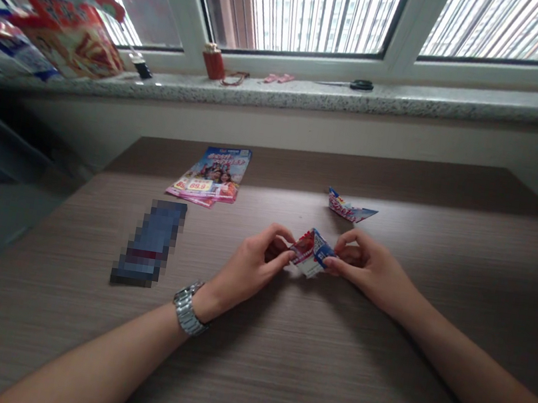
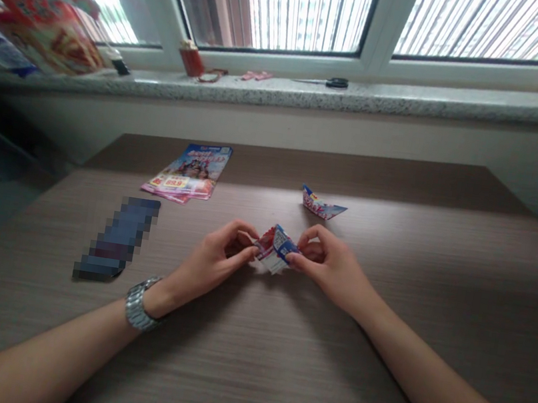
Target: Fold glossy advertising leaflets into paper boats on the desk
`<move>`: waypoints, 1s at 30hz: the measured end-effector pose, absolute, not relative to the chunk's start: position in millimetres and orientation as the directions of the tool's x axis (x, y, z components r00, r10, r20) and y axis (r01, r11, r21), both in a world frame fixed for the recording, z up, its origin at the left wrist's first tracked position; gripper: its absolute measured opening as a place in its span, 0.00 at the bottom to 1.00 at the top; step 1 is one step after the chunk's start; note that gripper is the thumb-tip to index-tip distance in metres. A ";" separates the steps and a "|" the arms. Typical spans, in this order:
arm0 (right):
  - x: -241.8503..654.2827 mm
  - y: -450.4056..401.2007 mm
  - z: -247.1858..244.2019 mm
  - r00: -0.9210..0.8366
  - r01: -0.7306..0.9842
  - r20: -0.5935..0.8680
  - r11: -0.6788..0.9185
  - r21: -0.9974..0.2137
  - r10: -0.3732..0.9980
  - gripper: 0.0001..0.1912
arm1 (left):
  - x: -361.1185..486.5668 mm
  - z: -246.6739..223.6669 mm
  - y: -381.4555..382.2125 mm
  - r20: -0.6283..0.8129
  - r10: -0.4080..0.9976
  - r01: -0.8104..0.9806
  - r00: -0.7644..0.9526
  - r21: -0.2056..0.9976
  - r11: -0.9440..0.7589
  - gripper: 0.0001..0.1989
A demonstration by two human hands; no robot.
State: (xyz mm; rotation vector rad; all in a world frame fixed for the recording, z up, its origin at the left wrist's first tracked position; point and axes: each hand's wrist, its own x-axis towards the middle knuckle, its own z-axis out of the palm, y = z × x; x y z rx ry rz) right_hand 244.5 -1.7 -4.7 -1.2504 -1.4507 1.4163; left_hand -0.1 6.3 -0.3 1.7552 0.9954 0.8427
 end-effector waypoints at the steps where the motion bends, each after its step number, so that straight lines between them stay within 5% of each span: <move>1: 244.2 -1.5 -4.6 -0.252 0.122 -0.130 -0.102 -0.987 0.959 0.19 | 0.7 -0.1 6.5 0.116 0.893 0.259 0.434 0.934 -0.247 0.08; 11: 237.5 -4.9 0.8 -0.173 0.029 -0.109 -0.106 -0.994 0.979 0.19 | 3.8 -2.5 2.9 0.004 0.879 0.230 0.476 0.964 -0.129 0.16; 16: 234.1 -5.5 -4.0 -0.173 -0.017 -0.111 -0.116 -0.993 0.979 0.19 | 5.8 -3.2 2.4 0.058 0.885 0.189 0.461 0.968 -0.162 0.13; 30: 239.2 -4.9 4.6 -0.135 0.150 0.008 0.028 -0.988 0.991 0.16 | 1.5 -0.4 3.4 0.088 0.868 0.248 0.489 0.940 -0.235 0.08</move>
